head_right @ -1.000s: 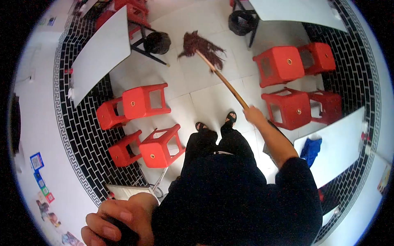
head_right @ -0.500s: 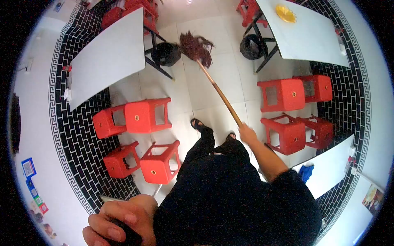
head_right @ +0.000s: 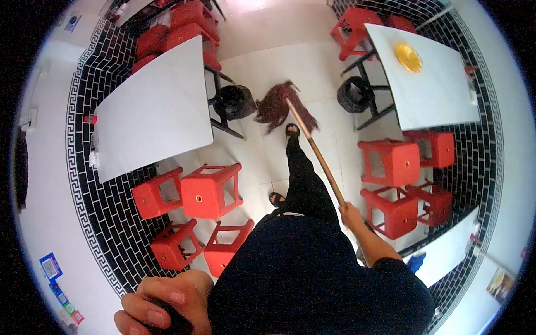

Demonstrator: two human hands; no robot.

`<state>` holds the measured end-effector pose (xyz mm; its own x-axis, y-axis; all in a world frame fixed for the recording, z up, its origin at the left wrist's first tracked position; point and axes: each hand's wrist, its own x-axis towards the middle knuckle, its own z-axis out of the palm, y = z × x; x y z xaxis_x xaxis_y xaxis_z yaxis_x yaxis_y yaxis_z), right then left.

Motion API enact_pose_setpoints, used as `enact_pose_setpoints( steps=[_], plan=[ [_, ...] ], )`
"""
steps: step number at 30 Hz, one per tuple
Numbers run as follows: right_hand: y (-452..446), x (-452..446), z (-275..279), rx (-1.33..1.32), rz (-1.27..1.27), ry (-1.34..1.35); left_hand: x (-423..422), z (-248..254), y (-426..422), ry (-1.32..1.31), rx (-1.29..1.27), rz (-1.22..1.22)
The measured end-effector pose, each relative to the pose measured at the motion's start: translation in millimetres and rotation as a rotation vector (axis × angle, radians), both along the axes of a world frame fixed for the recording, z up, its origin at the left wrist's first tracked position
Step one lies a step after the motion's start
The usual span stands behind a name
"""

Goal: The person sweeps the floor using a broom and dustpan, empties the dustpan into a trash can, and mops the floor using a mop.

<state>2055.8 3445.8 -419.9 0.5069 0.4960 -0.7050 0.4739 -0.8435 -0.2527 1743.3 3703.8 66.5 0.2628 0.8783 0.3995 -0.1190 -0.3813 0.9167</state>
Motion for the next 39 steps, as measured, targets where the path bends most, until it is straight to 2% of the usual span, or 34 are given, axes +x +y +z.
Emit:
enact_pose_setpoints(
  steps=[1, 3, 5, 7, 10, 11, 12, 13, 15, 17, 19, 20, 21, 23, 24, 25, 26, 28, 31, 32, 36, 39],
  plan=[
    [61.1, 13.5, -5.3, 0.001, 0.019, 0.017, 9.5, -4.1, 18.7, 0.031, 0.007, 0.038],
    [169.5, 42.8, -57.5, 0.09, 0.063, -0.001, 32.7, -11.0, 58.5, 0.084, 0.036, 0.097],
    [300.9, 70.5, -79.7, 0.177, 0.178, -0.073, 60.6, -13.4, 106.8, 0.146, 0.064, 0.151],
    [439.4, 103.3, -109.7, 0.255, 0.242, -0.034, 91.2, -12.0, 157.1, 0.248, 0.097, 0.203],
    [654.4, 127.9, -78.6, 0.247, 0.093, 0.1, 137.5, -14.6, 222.6, 0.283, 0.041, 0.235],
    [711.0, 130.3, -60.4, 0.307, 0.163, 0.056, 149.9, -16.1, 241.3, 0.293, 0.02, 0.237],
    [762.3, 135.3, -52.7, 0.271, 0.083, 0.17, 161.1, -18.2, 258.8, 0.303, -0.005, 0.236],
    [809.0, 139.6, -44.0, 0.268, 0.016, 0.214, 170.7, -17.8, 274.8, 0.31, -0.033, 0.233],
    [838.1, 144.6, -48.5, 0.247, -0.06, 0.253, 189.8, -22.7, 304.1, 0.309, -0.038, 0.246],
    [838.0, 150.5, -52.8, 0.267, 0.033, 0.233, 198.5, -22.0, 326.6, 0.286, -0.023, 0.262],
    [786.1, 158.9, -67.6, 0.312, 0.073, 0.214, 194.9, -15.5, 345.2, 0.131, -0.192, 0.102],
    [751.7, 165.0, -84.7, 0.284, 0.147, 0.182, 197.8, -13.7, 352.8, 0.119, -0.19, 0.082],
    [702.9, 172.6, -121.6, 0.39, 0.285, 0.017, 201.7, -14.9, 359.2, 0.1, -0.148, 0.106],
    [611.1, 174.5, -84.2, 0.245, 0.223, 0.036, 206.0, -15.5, 371.9, 0.068, -0.108, 0.091],
    [558.3, 177.6, -75.3, 0.248, 0.302, 0.043, 205.1, -13.9, 378.4, -0.011, -0.109, 0.031],
    [515.5, 174.2, -47.7, 0.126, 0.222, 0.075, 203.3, -10.5, 384.1, -0.09, -0.114, -0.035],
    [456.9, 171.2, -46.5, 0.067, 0.232, 0.043, 197.5, -3.1, 393.2, -0.102, -0.122, -0.083],
    [349.1, 153.8, -12.0, 0.012, 0.455, 0.001, 186.2, 7.8, 415.5, -0.137, -0.32, -0.403],
    [204.2, 108.8, 41.5, -0.191, 0.014, -0.021, 189.0, 9.8, 430.6, -0.171, -0.381, -0.531],
    [172.7, 92.0, 64.8, -0.3, -0.043, 0.009, 191.7, 10.2, 435.3, -0.175, -0.405, -0.569],
    [111.1, 39.7, 110.6, -0.356, -0.163, 0.053, 200.3, 5.0, 446.1, -0.2, -0.359, -0.621],
    [112.4, 21.9, 84.4, -0.246, -0.139, 0.088, 196.1, 1.3, 446.8, -0.2, -0.337, -0.549]
  ],
)
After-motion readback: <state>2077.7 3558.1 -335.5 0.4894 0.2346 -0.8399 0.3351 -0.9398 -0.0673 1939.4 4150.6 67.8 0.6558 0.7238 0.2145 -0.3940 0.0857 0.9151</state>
